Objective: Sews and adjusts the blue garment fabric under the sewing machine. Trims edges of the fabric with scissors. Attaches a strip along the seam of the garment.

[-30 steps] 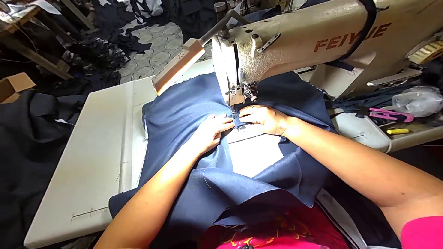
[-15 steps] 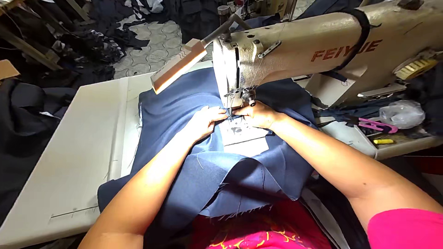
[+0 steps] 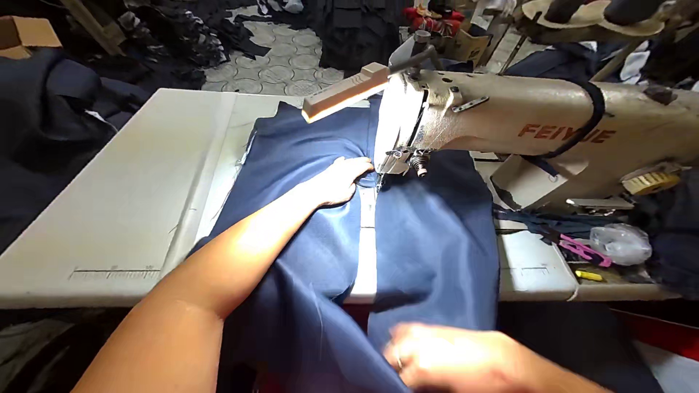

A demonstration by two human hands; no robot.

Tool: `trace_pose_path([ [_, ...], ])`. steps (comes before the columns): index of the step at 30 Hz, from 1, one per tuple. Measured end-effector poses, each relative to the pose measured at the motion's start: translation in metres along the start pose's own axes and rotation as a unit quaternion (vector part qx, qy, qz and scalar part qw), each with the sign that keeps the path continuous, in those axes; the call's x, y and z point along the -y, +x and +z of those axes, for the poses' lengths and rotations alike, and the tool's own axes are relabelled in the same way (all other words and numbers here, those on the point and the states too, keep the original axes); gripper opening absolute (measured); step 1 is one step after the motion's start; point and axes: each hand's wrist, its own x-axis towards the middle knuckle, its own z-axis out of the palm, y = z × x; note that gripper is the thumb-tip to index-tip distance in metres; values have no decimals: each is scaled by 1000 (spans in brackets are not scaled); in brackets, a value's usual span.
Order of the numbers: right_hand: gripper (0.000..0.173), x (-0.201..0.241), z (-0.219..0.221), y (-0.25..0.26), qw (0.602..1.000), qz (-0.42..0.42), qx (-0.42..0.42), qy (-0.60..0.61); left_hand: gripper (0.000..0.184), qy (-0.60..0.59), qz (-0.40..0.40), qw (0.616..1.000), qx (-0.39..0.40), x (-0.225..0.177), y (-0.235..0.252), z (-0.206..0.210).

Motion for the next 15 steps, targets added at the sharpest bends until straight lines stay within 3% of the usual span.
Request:
trace_pose_path([
  [1,12,7,6,-13,995,56,48,66,57,1,-4,1000,8,-1,0,0],
  [3,21,14,3,-42,947,289,117,76,57,0,-20,999,25,-5,-2,-2],
  [4,23,11,1,-55,886,438,151,22,56,-7,-31,999,33,-8,-3,-3],
  [5,24,6,0,-65,800,570,185,-39,56,-12,-41,998,40,-10,-4,-4],
  [6,26,4,-3,-68,698,680,212,-73,56,-14,-50,998,44,-12,-4,-4],
  [7,28,7,-10,-68,631,740,214,-93,55,-13,-60,997,49,-15,-2,-4],
  [8,29,17,-20,-65,623,750,198,-107,56,-8,-72,996,51,-17,-1,-5],
  [9,33,30,-27,-63,675,710,147,-136,55,-8,-89,994,55,-22,0,-6],
  [10,35,39,-25,-62,755,626,51,-187,55,-7,-103,993,56,-26,2,-7],
  [11,32,35,-14,-61,825,494,-93,-259,57,-3,-115,992,52,-30,2,-5],
  [12,31,20,-3,-51,850,368,-226,-301,60,1,-121,992,42,-33,3,-1],
  [13,35,2,2,-37,856,291,-302,-302,62,9,-122,992,29,-33,3,4],
  [15,56,-27,4,-16,862,304,-306,-265,63,20,-124,992,11,-32,2,11],
])
